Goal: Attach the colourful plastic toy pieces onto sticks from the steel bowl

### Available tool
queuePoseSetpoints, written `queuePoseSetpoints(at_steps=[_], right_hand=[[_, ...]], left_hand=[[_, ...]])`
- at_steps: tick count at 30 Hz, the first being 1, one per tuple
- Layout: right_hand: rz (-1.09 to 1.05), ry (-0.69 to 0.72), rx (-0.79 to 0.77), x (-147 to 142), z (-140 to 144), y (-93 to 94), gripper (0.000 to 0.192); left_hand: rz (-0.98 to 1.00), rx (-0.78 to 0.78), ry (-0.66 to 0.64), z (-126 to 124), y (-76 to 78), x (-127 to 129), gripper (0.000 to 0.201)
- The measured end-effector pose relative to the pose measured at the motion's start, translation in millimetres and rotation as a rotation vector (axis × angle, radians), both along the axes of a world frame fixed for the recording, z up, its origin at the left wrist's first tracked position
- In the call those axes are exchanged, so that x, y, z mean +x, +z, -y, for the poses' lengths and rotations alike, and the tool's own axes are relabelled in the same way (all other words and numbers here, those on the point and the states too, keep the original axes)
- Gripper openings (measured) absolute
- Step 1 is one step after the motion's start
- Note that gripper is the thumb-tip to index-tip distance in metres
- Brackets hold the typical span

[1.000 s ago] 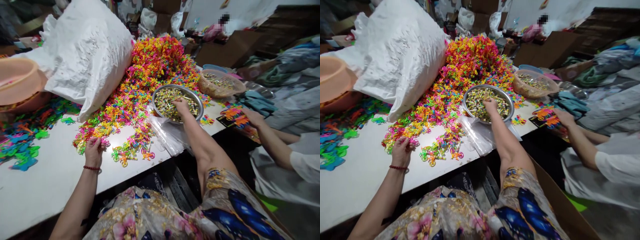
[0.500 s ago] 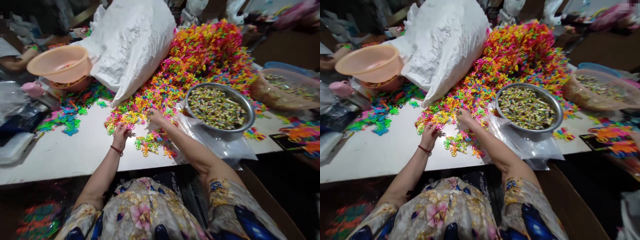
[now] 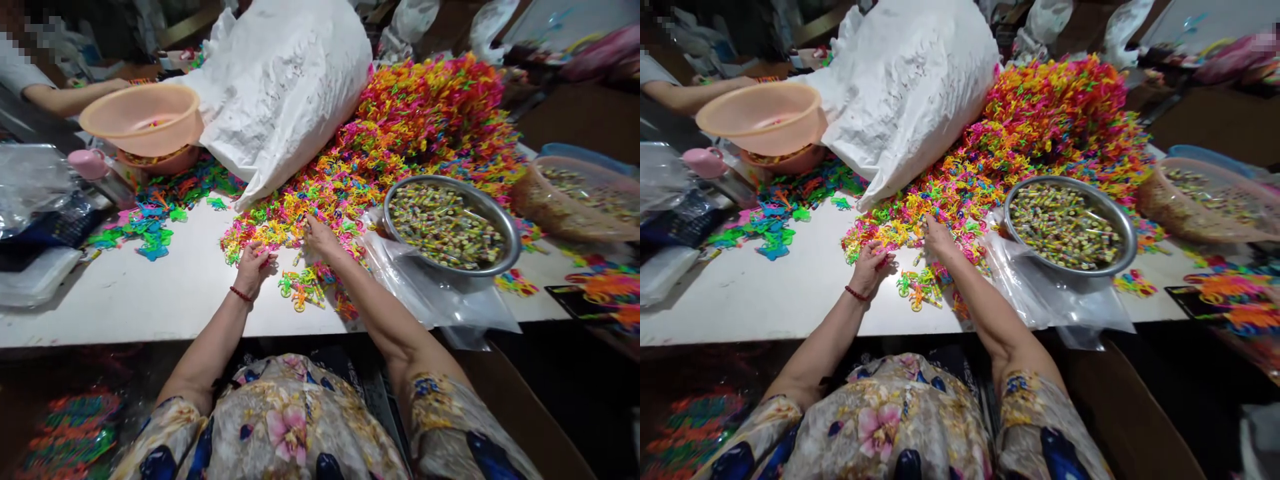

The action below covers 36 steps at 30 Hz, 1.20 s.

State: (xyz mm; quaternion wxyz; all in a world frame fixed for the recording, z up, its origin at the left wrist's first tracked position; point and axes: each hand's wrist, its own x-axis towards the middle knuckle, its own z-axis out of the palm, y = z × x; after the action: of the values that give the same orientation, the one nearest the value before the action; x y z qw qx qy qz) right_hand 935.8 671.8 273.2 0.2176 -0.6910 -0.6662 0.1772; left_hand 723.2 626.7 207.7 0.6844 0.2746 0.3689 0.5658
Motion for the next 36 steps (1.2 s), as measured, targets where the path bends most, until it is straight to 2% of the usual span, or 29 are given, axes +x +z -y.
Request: queuePoseSetpoints(at_steps=[3, 6, 9, 12, 15, 20, 23, 26, 28, 30, 32, 36], right_hand=[[-0.425, -0.060, 0.049, -11, 21, 9.3, 0.036], [-0.834, -0.059, -0.022, -27, 55, 12.4, 0.041], [-1.073, -0.024, -0.142, -43, 93, 5.8, 0.051], [-1.193, -0.021, -0.221, -53, 124, -7.6, 0.061], [-1.130, -0.035, -0.214, -57, 142, -23.7, 0.059], [-0.911, 0.039, -0.100, -67, 154, -44.3, 0.043], [-0.783, 0.157, 0.027, -75, 160, -48.4, 0.036], [-0.676, 0.244, 0.120, -79, 168, -49.1, 0.042], [-0.614, 0.275, 0.139, -79, 173, -48.6, 0.047], [-0.583, 0.299, 0.141, -76, 177, -47.2, 0.047], [-0.600, 0.291, 0.132, -74, 181, -45.2, 0.042], [-0.717, 0.096, 0.031, -72, 189, -41.2, 0.032]], left_hand=[[0.038, -0.038, 0.035, -3, 2.2, -1, 0.049], [0.040, -0.017, 0.048, -4, 5.5, -4, 0.037], [-0.123, 0.106, 0.052, 4, 13.1, -11, 0.025], [-0.330, 0.235, 0.081, 22, 22.5, -21, 0.017], [-0.368, 0.213, 0.020, 43, 28.8, -30, 0.009], [-0.099, 0.017, -0.138, 71, 28.1, -30, 0.024], [-0.060, -0.048, -0.076, 81, 25.5, -21, 0.023], [-0.046, -0.074, 0.041, 87, 25.4, -16, 0.031], [-0.010, -0.155, 0.012, 89, 26.6, -16, 0.036], [0.032, -0.249, -0.103, 89, 27.6, -19, 0.033], [0.060, -0.303, -0.183, 90, 27.6, -22, 0.026], [0.016, -0.238, -0.126, 95, 25.9, -23, 0.030]])
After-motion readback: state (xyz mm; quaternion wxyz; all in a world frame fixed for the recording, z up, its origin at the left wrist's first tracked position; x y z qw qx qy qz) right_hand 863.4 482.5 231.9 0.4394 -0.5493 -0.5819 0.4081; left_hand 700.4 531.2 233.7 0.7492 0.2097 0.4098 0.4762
